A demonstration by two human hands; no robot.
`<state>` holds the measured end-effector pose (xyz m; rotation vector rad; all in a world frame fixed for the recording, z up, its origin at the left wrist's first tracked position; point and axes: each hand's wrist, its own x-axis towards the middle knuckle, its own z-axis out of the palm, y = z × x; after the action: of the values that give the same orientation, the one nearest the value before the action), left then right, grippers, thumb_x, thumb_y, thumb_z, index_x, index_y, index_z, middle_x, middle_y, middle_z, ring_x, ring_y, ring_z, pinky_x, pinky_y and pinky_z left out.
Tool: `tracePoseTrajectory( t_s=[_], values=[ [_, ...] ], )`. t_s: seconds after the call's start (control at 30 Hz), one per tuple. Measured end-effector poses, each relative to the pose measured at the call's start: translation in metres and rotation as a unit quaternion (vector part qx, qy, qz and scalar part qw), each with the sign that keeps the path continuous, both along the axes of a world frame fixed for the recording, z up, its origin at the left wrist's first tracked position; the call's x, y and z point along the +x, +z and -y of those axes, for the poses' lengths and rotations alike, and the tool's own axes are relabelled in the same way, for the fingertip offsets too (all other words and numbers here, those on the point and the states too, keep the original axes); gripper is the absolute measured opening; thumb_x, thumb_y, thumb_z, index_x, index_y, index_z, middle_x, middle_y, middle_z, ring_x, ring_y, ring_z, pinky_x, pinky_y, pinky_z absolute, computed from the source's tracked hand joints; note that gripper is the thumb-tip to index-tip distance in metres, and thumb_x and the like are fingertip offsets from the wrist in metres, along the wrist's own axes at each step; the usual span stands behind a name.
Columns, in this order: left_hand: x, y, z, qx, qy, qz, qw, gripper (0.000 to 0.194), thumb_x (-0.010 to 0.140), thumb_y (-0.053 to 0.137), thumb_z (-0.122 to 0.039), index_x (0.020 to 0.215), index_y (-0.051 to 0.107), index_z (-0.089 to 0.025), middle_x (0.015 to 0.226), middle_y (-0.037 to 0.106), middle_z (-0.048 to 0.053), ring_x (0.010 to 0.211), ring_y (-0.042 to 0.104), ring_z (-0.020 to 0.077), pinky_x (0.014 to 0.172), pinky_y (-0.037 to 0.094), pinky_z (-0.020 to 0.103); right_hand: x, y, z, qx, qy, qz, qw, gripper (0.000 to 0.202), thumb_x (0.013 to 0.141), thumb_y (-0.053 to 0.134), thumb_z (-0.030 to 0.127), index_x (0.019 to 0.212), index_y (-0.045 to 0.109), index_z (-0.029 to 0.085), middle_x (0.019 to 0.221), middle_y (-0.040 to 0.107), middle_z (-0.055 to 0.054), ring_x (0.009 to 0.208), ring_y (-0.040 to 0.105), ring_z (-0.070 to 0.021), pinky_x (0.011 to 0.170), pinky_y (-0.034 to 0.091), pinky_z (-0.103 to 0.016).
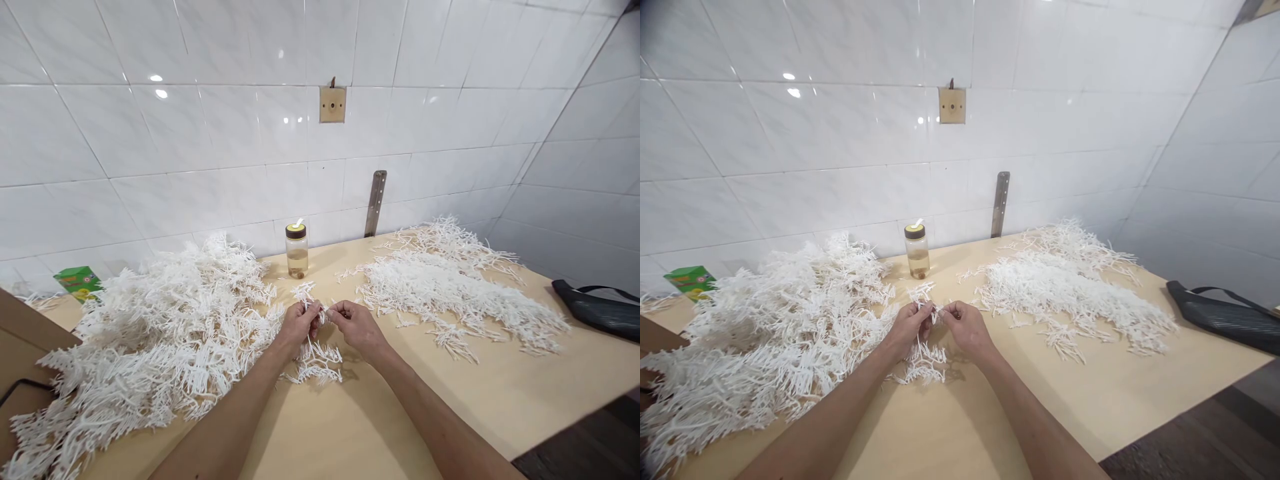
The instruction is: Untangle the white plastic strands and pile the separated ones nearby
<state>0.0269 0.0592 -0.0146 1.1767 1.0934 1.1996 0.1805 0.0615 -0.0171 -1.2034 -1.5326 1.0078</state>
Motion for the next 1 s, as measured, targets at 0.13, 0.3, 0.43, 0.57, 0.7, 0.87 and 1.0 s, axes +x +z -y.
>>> tracePoseTrajectory(
  t_s=[0.13,0.3,0.43,0.57,0.7,0.87,1.0],
  values=[
    [0.0,-0.001,-0.001,0.01,-0.011,-0.004,1.0,0.05,0.071,0.069,-0.064,0.065,0.052,-0.016,0.05,0.049,-0.005,0.037,0.042,0.0069,0.038,0.029,0.021,-0.001,-0.001,0.0,-0.009,0.005,-0.023,1.0,0.026,0.079,0.063,0.044,0.074,0.063,0.018,0.065,0.059,0.0,0.059,0.05,-0.0132,0.055,0.038,-0.026],
    [-0.001,-0.006,-0.003,0.025,0.016,-0.038,0.999,0.051,0.072,0.068,-0.064,0.06,0.05,-0.017,0.047,0.046,-0.005,0.037,0.04,0.0069,0.038,0.029,0.022,-0.004,0.001,0.004,-0.022,0.057,-0.038,0.997,0.026,0.078,0.065,0.042,0.072,0.06,0.017,0.067,0.06,0.001,0.063,0.052,-0.0129,0.059,0.04,-0.026],
    [-0.001,-0.006,-0.003,0.017,0.019,-0.039,0.999,0.053,0.071,0.068,-0.064,0.057,0.047,-0.018,0.046,0.043,-0.006,0.036,0.038,0.0063,0.038,0.028,0.022,-0.004,0.003,0.007,-0.031,0.076,-0.051,0.995,0.025,0.076,0.067,0.04,0.071,0.059,0.018,0.066,0.059,0.002,0.062,0.051,-0.0121,0.058,0.04,-0.025],
    [-0.002,0.001,0.001,-0.008,0.003,-0.014,1.0,0.052,0.069,0.07,-0.063,0.058,0.047,-0.018,0.046,0.043,-0.006,0.036,0.037,0.0062,0.037,0.027,0.022,-0.002,0.002,0.005,-0.045,0.081,-0.075,0.993,0.026,0.076,0.069,0.042,0.073,0.059,0.019,0.065,0.058,0.003,0.054,0.046,-0.0099,0.05,0.035,-0.024],
    [-0.003,0.009,0.006,-0.014,-0.046,0.011,0.999,0.05,0.072,0.069,-0.061,0.059,0.049,-0.017,0.048,0.046,-0.005,0.037,0.038,0.0057,0.038,0.027,0.022,0.001,0.003,0.004,-0.048,0.081,-0.087,0.992,0.03,0.074,0.072,0.045,0.074,0.059,0.018,0.066,0.057,0.002,0.05,0.042,-0.008,0.045,0.031,-0.023],
    [-0.004,0.003,0.002,0.004,-0.025,-0.031,0.999,0.05,0.073,0.068,-0.062,0.058,0.048,-0.018,0.046,0.044,-0.005,0.037,0.038,0.0067,0.039,0.028,0.022,0.001,0.009,0.007,-0.059,0.108,-0.073,0.99,0.033,0.076,0.069,0.05,0.075,0.061,0.017,0.067,0.055,0.003,0.047,0.035,-0.006,0.043,0.028,-0.023],
    [-0.004,-0.004,0.0,0.032,0.007,-0.119,0.992,0.051,0.077,0.062,-0.062,0.055,0.047,-0.019,0.043,0.043,-0.005,0.039,0.039,0.0081,0.041,0.029,0.023,0.001,0.006,0.007,-0.076,0.104,-0.049,0.991,0.036,0.078,0.066,0.051,0.069,0.056,0.018,0.059,0.041,0.006,0.045,0.028,-0.0054,0.04,0.023,-0.022]
  ],
)
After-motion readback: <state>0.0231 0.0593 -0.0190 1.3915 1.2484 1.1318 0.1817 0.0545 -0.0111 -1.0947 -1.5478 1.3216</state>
